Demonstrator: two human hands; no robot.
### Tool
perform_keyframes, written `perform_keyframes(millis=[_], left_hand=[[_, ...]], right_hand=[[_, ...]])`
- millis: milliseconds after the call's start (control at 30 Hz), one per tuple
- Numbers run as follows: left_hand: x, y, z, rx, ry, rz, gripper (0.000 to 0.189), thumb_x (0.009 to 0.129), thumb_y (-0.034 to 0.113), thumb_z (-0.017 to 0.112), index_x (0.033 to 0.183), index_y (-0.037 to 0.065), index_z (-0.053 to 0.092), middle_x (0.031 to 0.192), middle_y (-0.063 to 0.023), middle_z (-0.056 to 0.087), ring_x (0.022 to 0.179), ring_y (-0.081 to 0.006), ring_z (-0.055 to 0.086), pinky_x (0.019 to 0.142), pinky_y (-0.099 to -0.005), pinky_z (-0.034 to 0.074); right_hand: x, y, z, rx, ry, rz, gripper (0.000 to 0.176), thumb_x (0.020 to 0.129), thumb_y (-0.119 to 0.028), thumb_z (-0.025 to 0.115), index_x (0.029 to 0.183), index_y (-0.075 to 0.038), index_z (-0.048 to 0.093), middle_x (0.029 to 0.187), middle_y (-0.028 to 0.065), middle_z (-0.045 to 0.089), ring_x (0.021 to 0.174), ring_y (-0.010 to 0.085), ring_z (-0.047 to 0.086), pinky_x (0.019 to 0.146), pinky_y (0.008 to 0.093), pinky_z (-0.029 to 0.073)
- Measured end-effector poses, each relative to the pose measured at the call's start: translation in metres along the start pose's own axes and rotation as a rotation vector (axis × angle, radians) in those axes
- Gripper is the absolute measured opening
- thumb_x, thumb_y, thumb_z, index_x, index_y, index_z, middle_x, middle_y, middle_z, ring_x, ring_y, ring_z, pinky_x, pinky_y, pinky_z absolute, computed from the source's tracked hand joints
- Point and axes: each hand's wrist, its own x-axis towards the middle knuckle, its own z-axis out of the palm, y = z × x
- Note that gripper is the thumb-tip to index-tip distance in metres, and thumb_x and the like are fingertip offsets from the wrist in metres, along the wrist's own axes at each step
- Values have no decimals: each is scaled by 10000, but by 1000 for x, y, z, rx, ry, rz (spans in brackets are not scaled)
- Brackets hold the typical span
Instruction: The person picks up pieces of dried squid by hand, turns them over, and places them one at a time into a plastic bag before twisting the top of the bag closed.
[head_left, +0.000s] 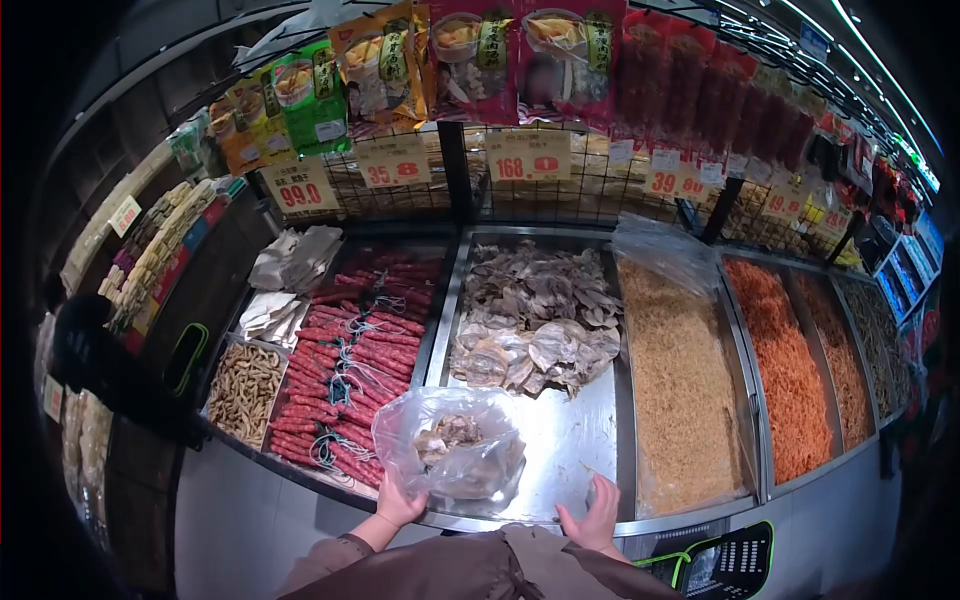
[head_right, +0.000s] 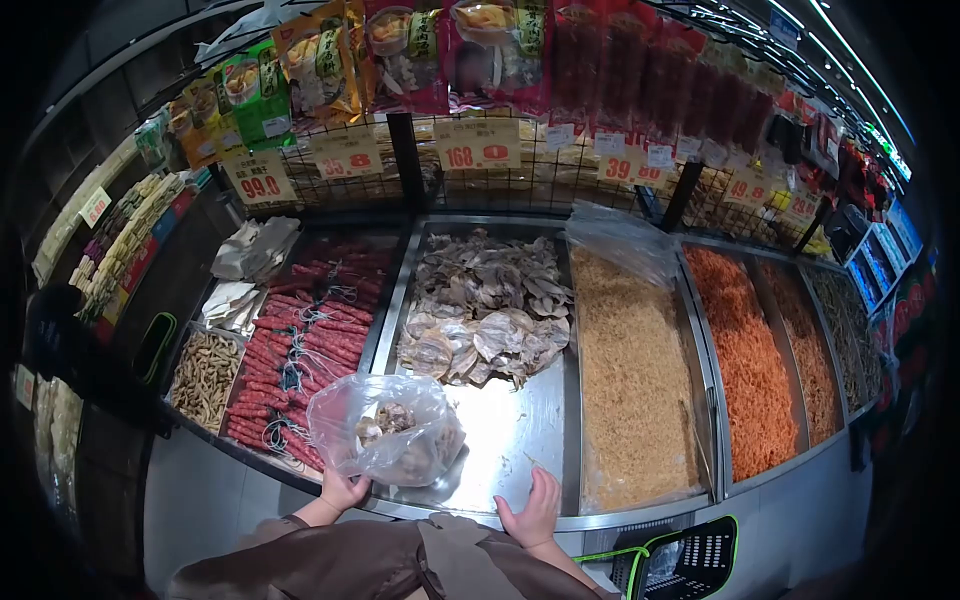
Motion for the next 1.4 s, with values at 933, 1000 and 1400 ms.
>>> perform_keyframes(millis=[933,1000,1400], left_hand=[[-1,3,-2,-53,-8,-64,772,645,237,777,1263,-39,405,1104,-277,542,989,-457,565,836,-488,481],[1,5,-3,-91,-6,-84,775,644,238,779,1265,-35,405,1100,-274,546,980,-456,572,829,-488,485],[-1,-1,0,-91,-19,-64,803,647,235,777,1293,-32,382,1124,-273,537,986,-457,575,826,-484,490]], right_hand=[[-1,0,2,-4,8,18,829,679,-286,814,1299,65,389,1245,238,470,1119,410,456,977,475,382],[-1,0,3,-5,14,15,832,679,-289,814,1301,64,388,1246,237,470,1119,409,456,975,474,383],[-3,1,4,-10,15,16,841,681,-294,815,1309,64,385,1252,236,470,1123,403,460,978,473,381]])
